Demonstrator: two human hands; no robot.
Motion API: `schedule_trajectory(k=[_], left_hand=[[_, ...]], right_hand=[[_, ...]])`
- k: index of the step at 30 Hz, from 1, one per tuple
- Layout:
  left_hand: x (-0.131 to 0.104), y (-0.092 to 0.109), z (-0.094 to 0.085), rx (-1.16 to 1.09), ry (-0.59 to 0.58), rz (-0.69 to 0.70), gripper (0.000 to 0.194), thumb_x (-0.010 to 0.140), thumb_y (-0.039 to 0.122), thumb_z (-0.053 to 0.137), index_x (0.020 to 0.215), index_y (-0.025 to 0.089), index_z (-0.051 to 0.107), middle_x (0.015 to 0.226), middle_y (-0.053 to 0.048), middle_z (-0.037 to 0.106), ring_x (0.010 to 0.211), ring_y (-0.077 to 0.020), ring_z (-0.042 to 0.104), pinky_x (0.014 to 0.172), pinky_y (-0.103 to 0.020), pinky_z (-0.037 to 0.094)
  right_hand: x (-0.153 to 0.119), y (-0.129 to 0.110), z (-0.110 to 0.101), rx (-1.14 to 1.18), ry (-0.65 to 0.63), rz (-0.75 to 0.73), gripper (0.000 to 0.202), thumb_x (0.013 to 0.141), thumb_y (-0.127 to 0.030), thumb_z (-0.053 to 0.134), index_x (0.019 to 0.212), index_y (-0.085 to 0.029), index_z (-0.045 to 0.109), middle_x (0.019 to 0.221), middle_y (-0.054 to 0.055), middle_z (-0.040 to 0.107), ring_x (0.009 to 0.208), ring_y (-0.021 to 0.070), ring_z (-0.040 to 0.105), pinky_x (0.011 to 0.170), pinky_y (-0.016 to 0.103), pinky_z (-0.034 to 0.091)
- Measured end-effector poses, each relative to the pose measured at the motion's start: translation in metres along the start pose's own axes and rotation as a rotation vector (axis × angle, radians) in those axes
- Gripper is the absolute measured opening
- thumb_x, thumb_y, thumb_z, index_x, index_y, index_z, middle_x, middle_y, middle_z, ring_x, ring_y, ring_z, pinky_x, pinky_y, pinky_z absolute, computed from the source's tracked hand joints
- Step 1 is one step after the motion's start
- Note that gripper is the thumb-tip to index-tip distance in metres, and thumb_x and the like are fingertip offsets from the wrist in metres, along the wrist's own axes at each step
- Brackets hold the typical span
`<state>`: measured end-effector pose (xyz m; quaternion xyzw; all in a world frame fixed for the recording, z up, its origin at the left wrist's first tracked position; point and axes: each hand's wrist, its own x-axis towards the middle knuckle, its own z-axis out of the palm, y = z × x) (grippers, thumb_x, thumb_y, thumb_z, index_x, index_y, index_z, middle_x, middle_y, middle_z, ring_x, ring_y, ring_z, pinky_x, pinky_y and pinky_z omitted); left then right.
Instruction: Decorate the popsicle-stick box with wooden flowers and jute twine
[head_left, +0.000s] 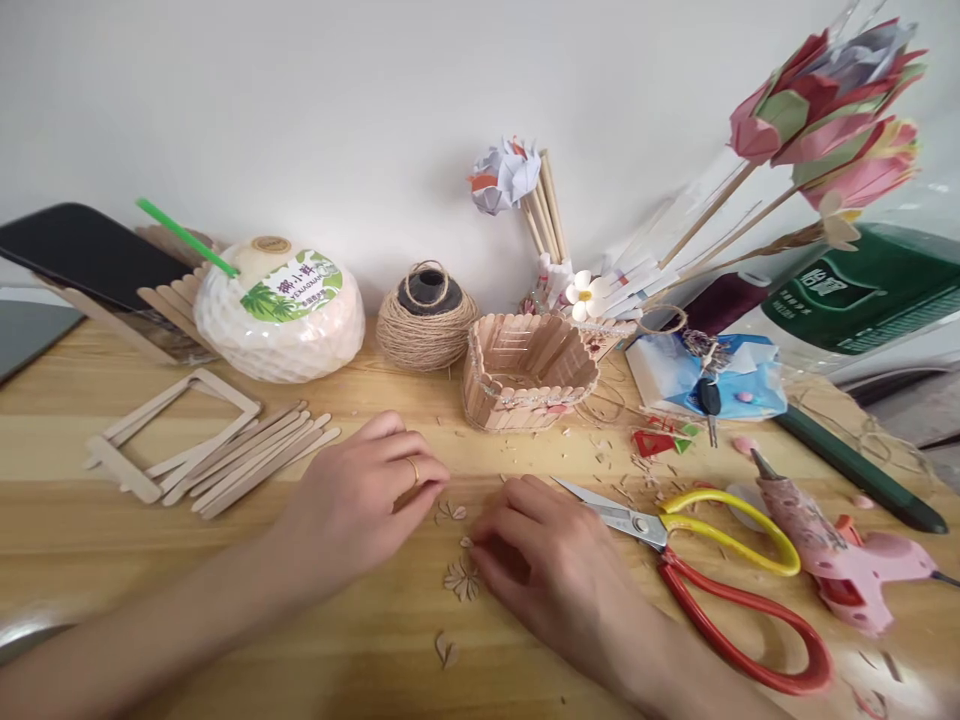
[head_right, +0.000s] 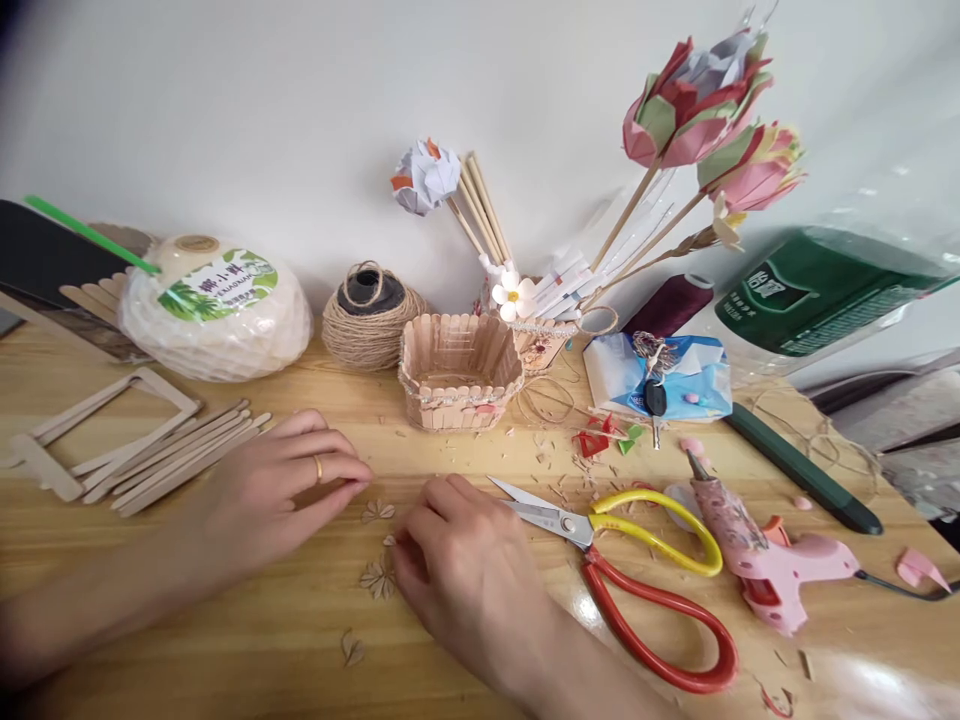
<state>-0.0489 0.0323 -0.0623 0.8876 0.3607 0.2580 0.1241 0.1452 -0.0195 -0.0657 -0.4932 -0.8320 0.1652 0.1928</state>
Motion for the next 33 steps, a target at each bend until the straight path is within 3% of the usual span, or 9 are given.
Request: schedule_trajectory(k=[8, 16, 26, 30, 33], left_hand=[[0.001, -0.002, 0.000, -0.008, -0.006, -0.030, 0.018, 0.086, 0.016, 0.051, 0.079, 0.018, 0.067, 0.076, -0.001, 0.067, 0.077, -0.0168, 0.051, 0.067, -0.029, 0.042], [0.002, -0.003, -0.001, -0.044, -0.039, -0.108, 0.016, 0.085, 0.017, 0.053, 0.079, 0.018, 0.068, 0.078, 0.000, 0.068, 0.081, -0.0172, 0.053, 0.071, -0.031, 0.044], [0.004, -0.002, -0.015, -0.001, 0.032, -0.087, 0.015, 0.084, 0.016, 0.054, 0.078, 0.017, 0.067, 0.076, 0.000, 0.067, 0.079, -0.0163, 0.054, 0.069, -0.029, 0.044], [0.004, -0.003, -0.020, 0.000, 0.053, -0.080, 0.014, 0.084, 0.015, 0.054, 0.078, 0.017, 0.067, 0.075, 0.000, 0.067, 0.077, -0.0158, 0.053, 0.067, -0.028, 0.043], [0.001, -0.004, -0.022, -0.009, 0.034, -0.065, 0.016, 0.085, 0.017, 0.053, 0.078, 0.018, 0.067, 0.077, 0.000, 0.067, 0.078, -0.0160, 0.053, 0.068, -0.029, 0.043]], right_hand=[[0.003, 0.001, -0.008, 0.008, 0.014, -0.070, 0.015, 0.085, -0.012, 0.050, 0.082, -0.019, 0.064, 0.077, 0.002, 0.058, 0.072, 0.0138, 0.053, 0.062, 0.024, 0.042], [0.003, -0.002, -0.006, -0.032, -0.006, -0.065, 0.010, 0.081, -0.013, 0.056, 0.076, -0.018, 0.062, 0.076, 0.001, 0.057, 0.070, 0.0132, 0.052, 0.061, 0.024, 0.041], [0.016, 0.000, -0.012, -0.266, -0.155, -0.291, 0.017, 0.088, -0.015, 0.051, 0.073, -0.016, 0.059, 0.076, 0.002, 0.058, 0.069, 0.0139, 0.050, 0.059, 0.025, 0.038], [0.023, 0.002, -0.015, -0.342, -0.096, -0.473, 0.019, 0.089, -0.013, 0.047, 0.075, -0.015, 0.060, 0.075, 0.003, 0.057, 0.068, 0.0154, 0.048, 0.056, 0.027, 0.036], [0.022, 0.004, -0.017, -0.252, -0.028, -0.394, 0.021, 0.090, -0.011, 0.044, 0.078, -0.014, 0.062, 0.076, 0.004, 0.057, 0.069, 0.0149, 0.048, 0.059, 0.026, 0.037]])
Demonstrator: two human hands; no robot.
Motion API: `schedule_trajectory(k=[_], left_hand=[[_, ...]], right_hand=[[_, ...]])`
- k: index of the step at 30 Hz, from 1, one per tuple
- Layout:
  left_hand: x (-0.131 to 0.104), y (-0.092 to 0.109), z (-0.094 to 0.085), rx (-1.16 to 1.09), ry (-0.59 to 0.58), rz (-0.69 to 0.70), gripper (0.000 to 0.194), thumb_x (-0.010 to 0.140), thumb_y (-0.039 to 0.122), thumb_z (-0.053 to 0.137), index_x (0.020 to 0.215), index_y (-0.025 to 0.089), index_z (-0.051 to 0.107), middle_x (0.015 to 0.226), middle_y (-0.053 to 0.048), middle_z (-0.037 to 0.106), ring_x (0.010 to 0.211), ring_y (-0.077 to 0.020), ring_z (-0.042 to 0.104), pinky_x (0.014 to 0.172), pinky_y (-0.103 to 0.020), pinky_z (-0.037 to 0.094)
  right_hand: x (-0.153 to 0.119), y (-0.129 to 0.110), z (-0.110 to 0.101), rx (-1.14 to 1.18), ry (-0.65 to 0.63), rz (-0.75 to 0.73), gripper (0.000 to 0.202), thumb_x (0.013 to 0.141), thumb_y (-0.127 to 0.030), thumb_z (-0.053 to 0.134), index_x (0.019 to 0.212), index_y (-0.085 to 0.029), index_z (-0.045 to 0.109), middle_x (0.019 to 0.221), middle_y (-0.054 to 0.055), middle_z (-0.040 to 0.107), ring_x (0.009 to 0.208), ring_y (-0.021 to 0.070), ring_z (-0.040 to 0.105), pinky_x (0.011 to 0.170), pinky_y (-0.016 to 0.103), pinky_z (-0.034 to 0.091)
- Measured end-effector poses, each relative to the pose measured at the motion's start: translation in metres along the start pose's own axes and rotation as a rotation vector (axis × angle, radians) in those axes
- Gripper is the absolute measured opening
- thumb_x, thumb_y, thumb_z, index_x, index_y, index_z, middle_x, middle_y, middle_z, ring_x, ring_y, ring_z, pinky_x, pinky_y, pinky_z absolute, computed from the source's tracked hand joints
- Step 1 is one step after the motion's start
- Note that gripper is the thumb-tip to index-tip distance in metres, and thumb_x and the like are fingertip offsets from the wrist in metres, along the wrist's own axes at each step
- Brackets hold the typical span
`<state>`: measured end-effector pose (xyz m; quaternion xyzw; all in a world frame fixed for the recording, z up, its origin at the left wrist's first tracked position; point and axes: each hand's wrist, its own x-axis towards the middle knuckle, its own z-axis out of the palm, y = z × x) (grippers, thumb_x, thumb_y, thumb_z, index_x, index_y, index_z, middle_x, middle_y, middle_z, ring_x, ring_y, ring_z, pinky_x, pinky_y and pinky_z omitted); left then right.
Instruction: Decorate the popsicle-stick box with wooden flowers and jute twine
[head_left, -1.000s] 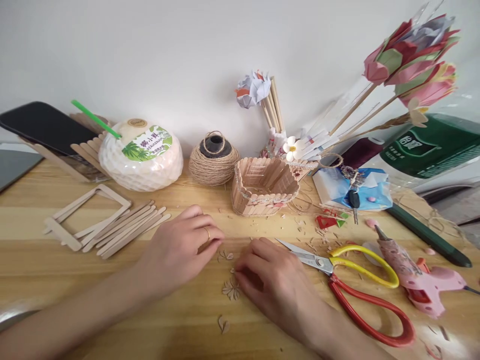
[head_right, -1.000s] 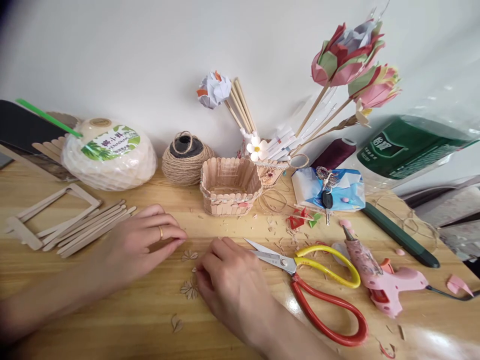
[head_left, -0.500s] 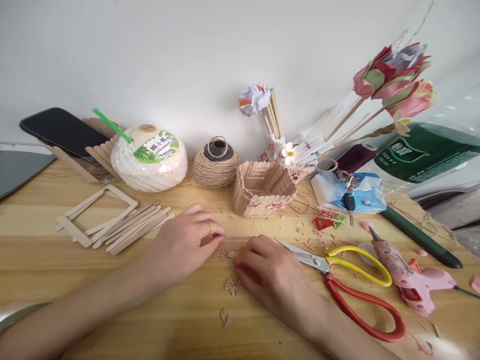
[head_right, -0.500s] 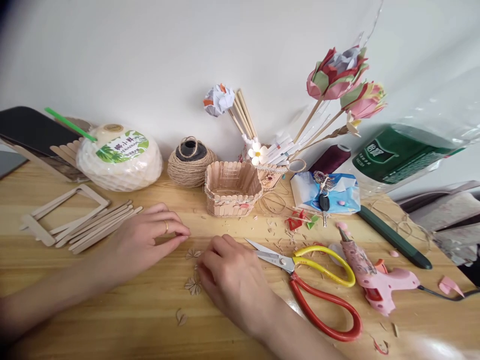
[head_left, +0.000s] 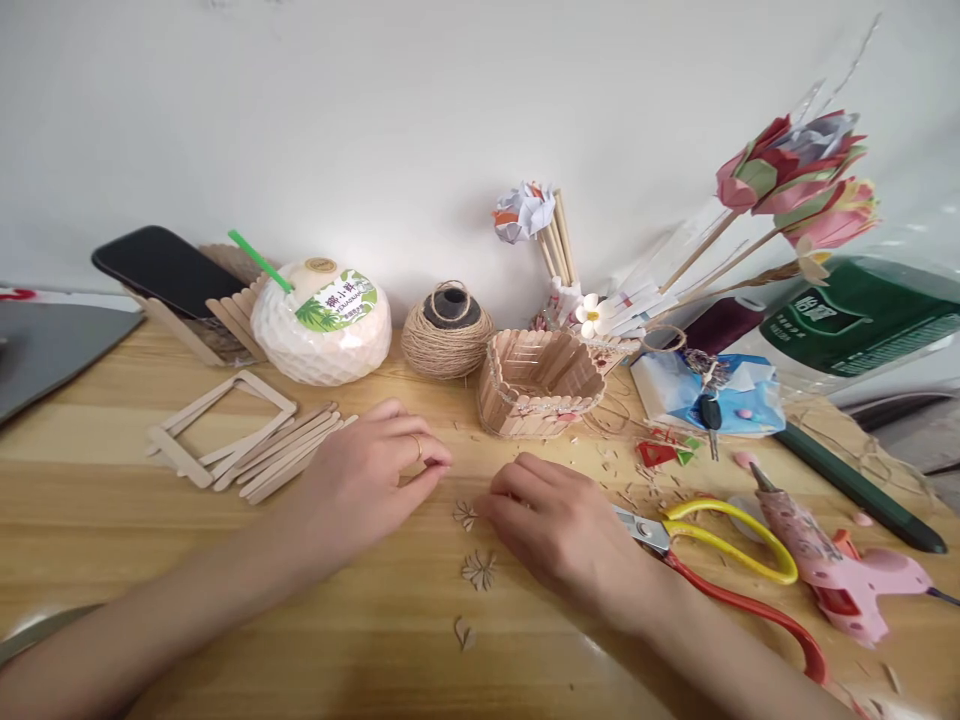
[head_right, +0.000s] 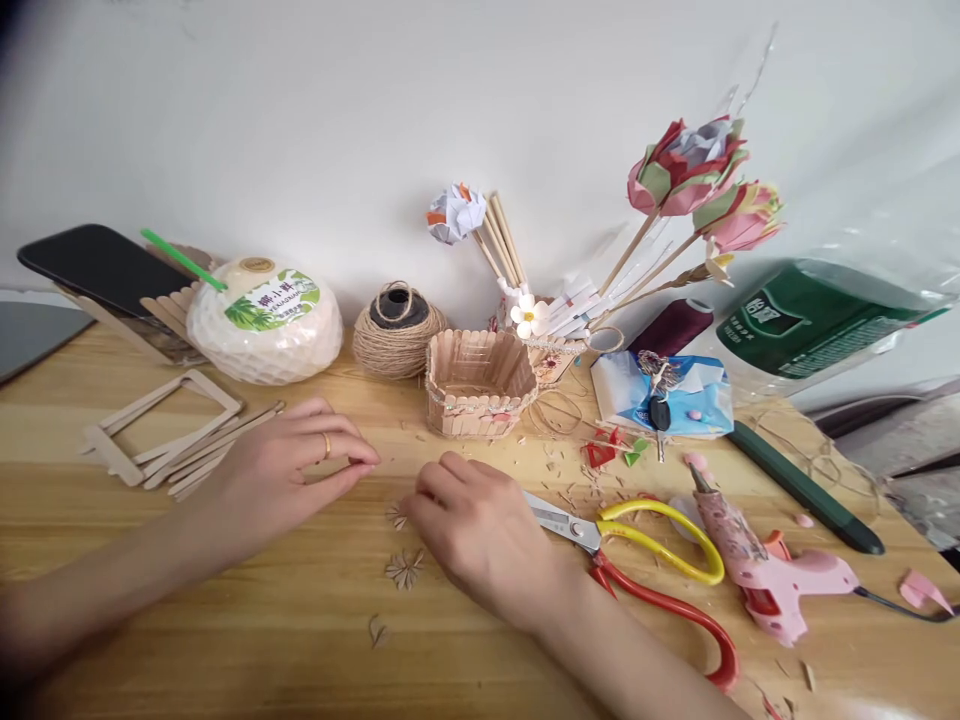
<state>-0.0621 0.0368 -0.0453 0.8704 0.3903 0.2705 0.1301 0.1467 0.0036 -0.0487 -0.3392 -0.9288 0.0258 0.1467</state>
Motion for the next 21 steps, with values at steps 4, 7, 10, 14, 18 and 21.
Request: schedule_trajectory(k=[4, 7, 10, 14, 18, 21], left_hand=[[-0.007, 0.003, 0.004, -0.002, -0.090, 0.036, 0.018, 0.087, 0.020, 0.052, 0.079, 0.021, 0.068, 0.077, 0.000, 0.066, 0.078, -0.0158, 0.052, 0.069, -0.028, 0.042], [-0.015, 0.009, 0.012, 0.035, -0.127, 0.081, 0.022, 0.087, 0.018, 0.048, 0.078, 0.021, 0.068, 0.072, 0.000, 0.064, 0.075, -0.0164, 0.049, 0.065, -0.027, 0.040], [-0.021, 0.014, 0.020, 0.074, -0.126, 0.124, 0.025, 0.088, 0.016, 0.046, 0.077, 0.018, 0.068, 0.069, -0.002, 0.061, 0.072, -0.0170, 0.047, 0.062, -0.027, 0.040], [-0.024, 0.016, 0.028, 0.069, -0.098, 0.155, 0.023, 0.087, 0.013, 0.046, 0.078, 0.017, 0.067, 0.067, -0.003, 0.059, 0.070, -0.0179, 0.045, 0.059, -0.028, 0.039], [-0.024, 0.015, 0.030, 0.044, -0.075, 0.169, 0.021, 0.084, 0.010, 0.048, 0.076, 0.017, 0.066, 0.069, -0.002, 0.059, 0.068, -0.0175, 0.043, 0.056, -0.028, 0.037], [-0.025, 0.015, 0.030, 0.037, -0.078, 0.157, 0.020, 0.084, 0.011, 0.049, 0.076, 0.018, 0.066, 0.069, -0.002, 0.059, 0.069, -0.0173, 0.044, 0.057, -0.027, 0.037]], right_hand=[[-0.007, -0.008, 0.002, 0.084, 0.025, 0.195, 0.018, 0.088, -0.015, 0.049, 0.075, -0.015, 0.061, 0.072, 0.002, 0.055, 0.064, 0.0123, 0.049, 0.055, 0.024, 0.035], [-0.010, -0.016, 0.008, 0.108, 0.046, 0.238, 0.016, 0.086, -0.016, 0.052, 0.072, -0.016, 0.060, 0.071, 0.001, 0.055, 0.063, 0.0118, 0.049, 0.054, 0.024, 0.034], [-0.009, -0.020, 0.015, 0.123, 0.068, 0.275, 0.013, 0.084, -0.018, 0.055, 0.071, -0.017, 0.059, 0.071, 0.001, 0.056, 0.064, 0.0128, 0.050, 0.055, 0.024, 0.035], [-0.006, -0.021, 0.021, 0.092, 0.055, 0.304, 0.012, 0.082, -0.019, 0.057, 0.070, -0.017, 0.059, 0.070, 0.001, 0.056, 0.064, 0.0142, 0.050, 0.054, 0.026, 0.034], [-0.005, -0.021, 0.022, 0.079, 0.055, 0.295, 0.014, 0.083, -0.017, 0.053, 0.070, -0.017, 0.059, 0.070, 0.001, 0.056, 0.063, 0.0144, 0.050, 0.053, 0.027, 0.034], [-0.005, -0.020, 0.021, 0.105, 0.062, 0.299, 0.014, 0.082, -0.014, 0.051, 0.071, -0.017, 0.060, 0.070, 0.002, 0.056, 0.064, 0.0143, 0.050, 0.053, 0.026, 0.035]])
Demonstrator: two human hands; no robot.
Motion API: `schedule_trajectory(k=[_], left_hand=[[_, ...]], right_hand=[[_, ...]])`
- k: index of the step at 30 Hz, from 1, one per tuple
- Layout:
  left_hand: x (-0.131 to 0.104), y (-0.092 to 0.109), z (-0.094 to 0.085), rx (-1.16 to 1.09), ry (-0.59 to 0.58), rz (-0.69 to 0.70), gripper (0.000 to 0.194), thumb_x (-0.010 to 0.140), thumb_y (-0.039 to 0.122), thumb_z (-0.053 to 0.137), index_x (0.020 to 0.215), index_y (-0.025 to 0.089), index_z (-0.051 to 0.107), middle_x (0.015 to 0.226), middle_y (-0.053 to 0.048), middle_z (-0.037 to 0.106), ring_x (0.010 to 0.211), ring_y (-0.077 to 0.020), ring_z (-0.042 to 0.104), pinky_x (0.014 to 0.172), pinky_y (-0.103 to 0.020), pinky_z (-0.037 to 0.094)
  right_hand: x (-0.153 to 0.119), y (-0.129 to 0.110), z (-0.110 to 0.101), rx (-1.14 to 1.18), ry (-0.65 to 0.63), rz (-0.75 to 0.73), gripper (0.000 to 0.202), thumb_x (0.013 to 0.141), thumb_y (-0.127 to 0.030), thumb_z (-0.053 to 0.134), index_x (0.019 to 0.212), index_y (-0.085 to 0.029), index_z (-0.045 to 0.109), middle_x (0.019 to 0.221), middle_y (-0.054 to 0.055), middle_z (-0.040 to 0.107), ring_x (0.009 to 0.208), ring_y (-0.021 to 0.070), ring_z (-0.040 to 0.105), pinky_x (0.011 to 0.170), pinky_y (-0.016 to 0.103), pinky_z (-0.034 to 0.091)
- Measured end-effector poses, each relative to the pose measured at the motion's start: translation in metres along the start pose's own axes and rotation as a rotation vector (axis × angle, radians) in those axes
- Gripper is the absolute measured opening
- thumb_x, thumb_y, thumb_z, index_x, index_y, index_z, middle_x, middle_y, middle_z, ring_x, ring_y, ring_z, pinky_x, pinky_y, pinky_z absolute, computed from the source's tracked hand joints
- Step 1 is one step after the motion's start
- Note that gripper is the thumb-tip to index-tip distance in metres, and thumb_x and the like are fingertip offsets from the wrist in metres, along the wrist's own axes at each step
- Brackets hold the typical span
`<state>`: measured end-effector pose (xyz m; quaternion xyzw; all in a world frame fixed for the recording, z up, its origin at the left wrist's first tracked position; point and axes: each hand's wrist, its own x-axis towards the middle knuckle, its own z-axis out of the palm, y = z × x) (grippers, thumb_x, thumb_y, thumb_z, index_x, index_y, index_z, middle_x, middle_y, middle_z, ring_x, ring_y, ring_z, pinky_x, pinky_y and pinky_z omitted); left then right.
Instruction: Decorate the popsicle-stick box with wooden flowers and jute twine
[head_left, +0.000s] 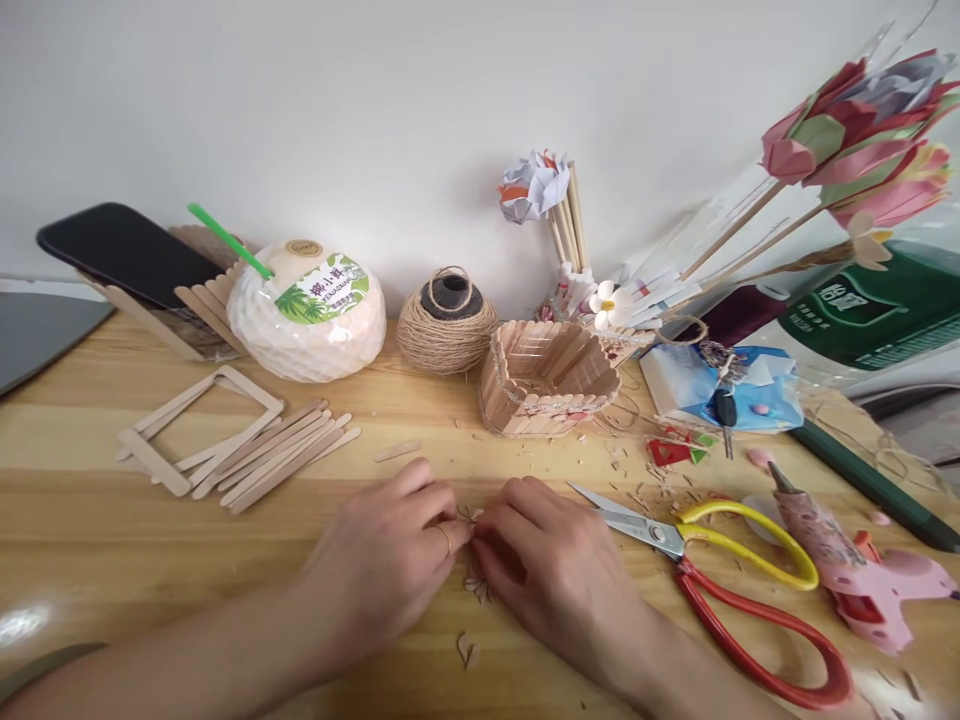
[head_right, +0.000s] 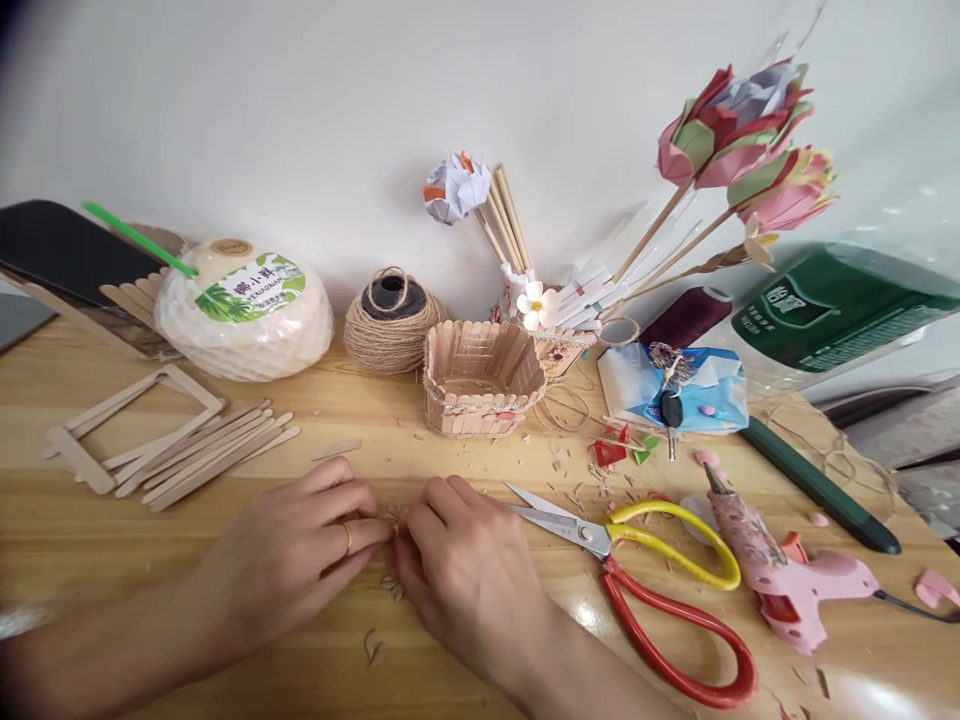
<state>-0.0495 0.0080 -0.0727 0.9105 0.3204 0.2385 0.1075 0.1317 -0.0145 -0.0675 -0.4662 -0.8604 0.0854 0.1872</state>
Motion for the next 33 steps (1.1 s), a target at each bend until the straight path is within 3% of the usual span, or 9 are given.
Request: schedule_trajectory(k=[5, 24, 33], left_hand=[[-0.0017, -0.0016, 0.0000, -0.011, -0.002, -0.078, 0.023, 0.086, 0.013, 0.045, 0.077, 0.018, 0.066, 0.071, -0.003, 0.059, 0.074, -0.0184, 0.045, 0.063, -0.030, 0.041], [-0.0012, -0.0026, -0.0013, -0.097, -0.049, -0.036, 0.023, 0.084, 0.011, 0.047, 0.072, 0.018, 0.065, 0.067, -0.002, 0.058, 0.068, -0.0173, 0.044, 0.057, -0.028, 0.038], [-0.0009, -0.0027, 0.0001, -0.052, -0.037, -0.071, 0.025, 0.087, 0.015, 0.045, 0.076, 0.019, 0.067, 0.067, -0.002, 0.058, 0.071, -0.0175, 0.044, 0.063, -0.029, 0.041]], right_hand=[[-0.0006, 0.0021, -0.0008, 0.051, -0.002, 0.043, 0.014, 0.080, -0.011, 0.051, 0.074, -0.017, 0.062, 0.072, 0.002, 0.057, 0.065, 0.0146, 0.051, 0.055, 0.025, 0.037], [-0.0006, 0.0020, -0.0021, 0.090, -0.029, 0.010, 0.012, 0.083, -0.015, 0.053, 0.075, -0.018, 0.061, 0.072, 0.002, 0.057, 0.066, 0.0147, 0.052, 0.055, 0.026, 0.037], [-0.0009, 0.0011, -0.0009, 0.077, -0.032, 0.022, 0.011, 0.081, -0.014, 0.053, 0.075, -0.018, 0.061, 0.072, 0.002, 0.057, 0.065, 0.0145, 0.052, 0.055, 0.025, 0.037]])
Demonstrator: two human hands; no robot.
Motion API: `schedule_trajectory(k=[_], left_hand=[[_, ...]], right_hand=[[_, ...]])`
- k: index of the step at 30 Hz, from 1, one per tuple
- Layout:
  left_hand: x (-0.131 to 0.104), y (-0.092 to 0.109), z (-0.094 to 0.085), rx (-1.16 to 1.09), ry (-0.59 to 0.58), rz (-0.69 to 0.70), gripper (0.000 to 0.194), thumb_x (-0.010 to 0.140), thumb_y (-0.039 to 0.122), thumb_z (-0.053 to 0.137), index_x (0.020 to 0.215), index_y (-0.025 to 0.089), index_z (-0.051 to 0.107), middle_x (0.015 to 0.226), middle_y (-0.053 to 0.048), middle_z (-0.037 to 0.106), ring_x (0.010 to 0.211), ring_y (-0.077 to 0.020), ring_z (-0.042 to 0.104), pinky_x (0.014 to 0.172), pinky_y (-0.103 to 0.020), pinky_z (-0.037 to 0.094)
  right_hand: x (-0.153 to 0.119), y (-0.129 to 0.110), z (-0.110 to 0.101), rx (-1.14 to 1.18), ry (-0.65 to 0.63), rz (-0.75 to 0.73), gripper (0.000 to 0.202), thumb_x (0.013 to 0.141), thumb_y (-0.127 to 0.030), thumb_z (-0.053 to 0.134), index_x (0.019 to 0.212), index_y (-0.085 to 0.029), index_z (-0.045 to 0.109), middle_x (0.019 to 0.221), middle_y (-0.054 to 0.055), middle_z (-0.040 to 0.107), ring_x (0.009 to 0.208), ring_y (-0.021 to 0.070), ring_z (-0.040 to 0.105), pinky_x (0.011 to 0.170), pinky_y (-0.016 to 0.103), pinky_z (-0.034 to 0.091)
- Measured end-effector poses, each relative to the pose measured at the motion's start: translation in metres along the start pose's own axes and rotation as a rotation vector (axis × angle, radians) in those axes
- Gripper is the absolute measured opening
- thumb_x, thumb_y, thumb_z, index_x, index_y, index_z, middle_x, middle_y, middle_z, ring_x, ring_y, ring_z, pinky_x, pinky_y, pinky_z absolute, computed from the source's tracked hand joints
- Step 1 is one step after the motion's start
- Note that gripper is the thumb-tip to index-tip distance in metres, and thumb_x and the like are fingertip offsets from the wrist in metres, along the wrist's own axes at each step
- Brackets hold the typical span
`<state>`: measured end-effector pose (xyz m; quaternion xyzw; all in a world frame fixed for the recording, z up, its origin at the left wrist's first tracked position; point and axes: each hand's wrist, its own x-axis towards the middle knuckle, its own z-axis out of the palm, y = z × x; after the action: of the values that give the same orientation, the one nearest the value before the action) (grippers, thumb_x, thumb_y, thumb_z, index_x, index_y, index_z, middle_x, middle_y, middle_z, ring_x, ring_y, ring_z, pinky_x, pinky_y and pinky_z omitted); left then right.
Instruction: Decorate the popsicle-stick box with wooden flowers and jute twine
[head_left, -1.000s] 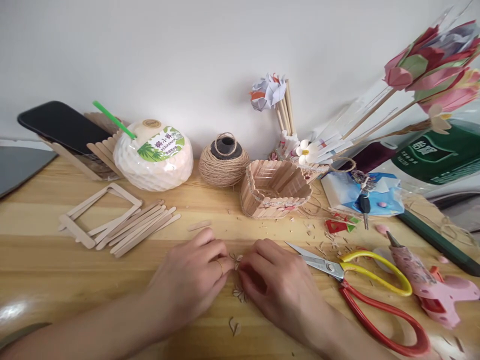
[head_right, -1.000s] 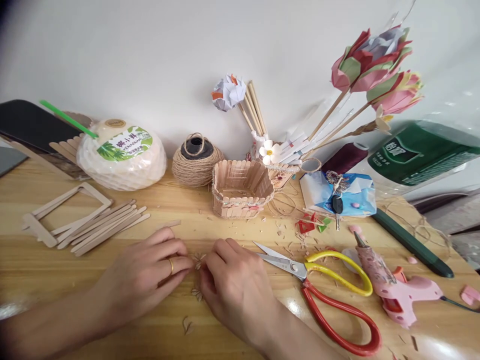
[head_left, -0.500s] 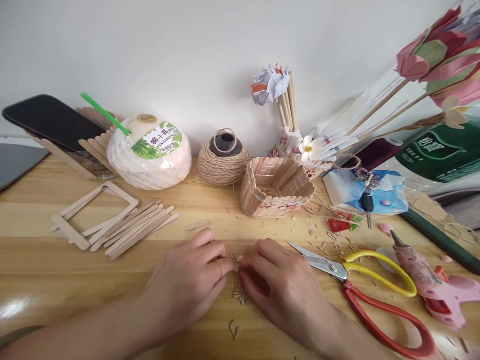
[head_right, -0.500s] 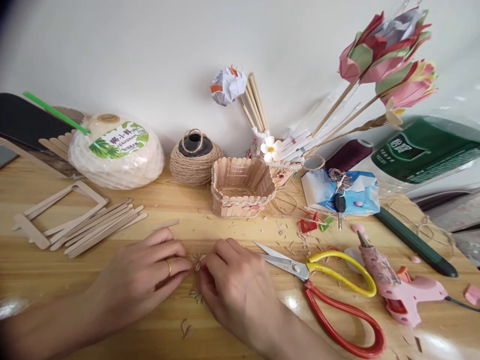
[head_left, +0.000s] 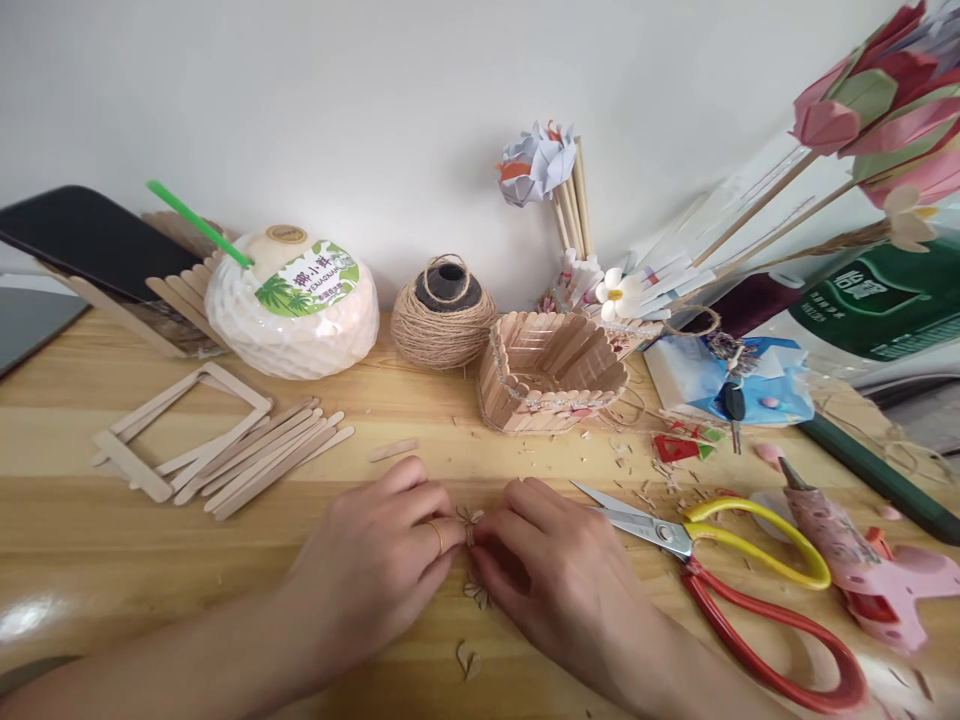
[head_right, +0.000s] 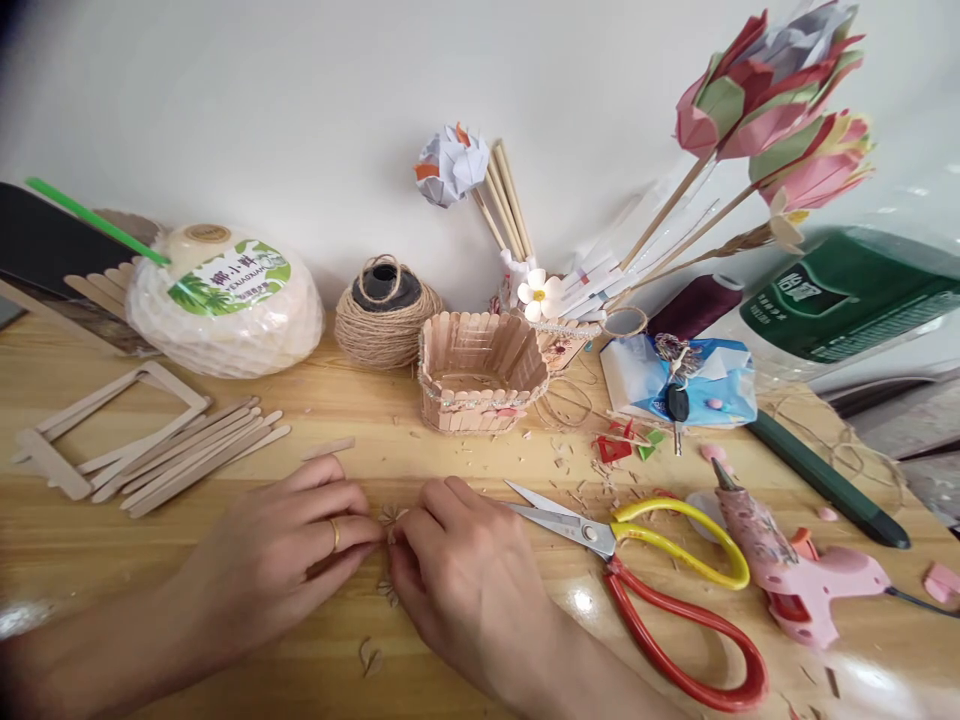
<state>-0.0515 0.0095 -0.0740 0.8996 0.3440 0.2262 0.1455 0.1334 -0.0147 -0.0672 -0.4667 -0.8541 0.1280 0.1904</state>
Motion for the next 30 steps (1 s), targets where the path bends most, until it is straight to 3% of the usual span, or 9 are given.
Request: schedule_trajectory(k=[30], left_hand=[[-0.0008, 0.0007, 0.0028, 0.005, 0.015, -0.009, 0.025, 0.086, 0.012, 0.045, 0.073, 0.017, 0.066, 0.065, -0.003, 0.057, 0.070, -0.0189, 0.044, 0.062, -0.032, 0.040]], right_hand=[[-0.0015, -0.0007, 0.0021, -0.052, 0.027, 0.000, 0.011, 0.079, -0.013, 0.052, 0.070, -0.017, 0.057, 0.070, 0.001, 0.055, 0.063, 0.0143, 0.049, 0.053, 0.026, 0.033]])
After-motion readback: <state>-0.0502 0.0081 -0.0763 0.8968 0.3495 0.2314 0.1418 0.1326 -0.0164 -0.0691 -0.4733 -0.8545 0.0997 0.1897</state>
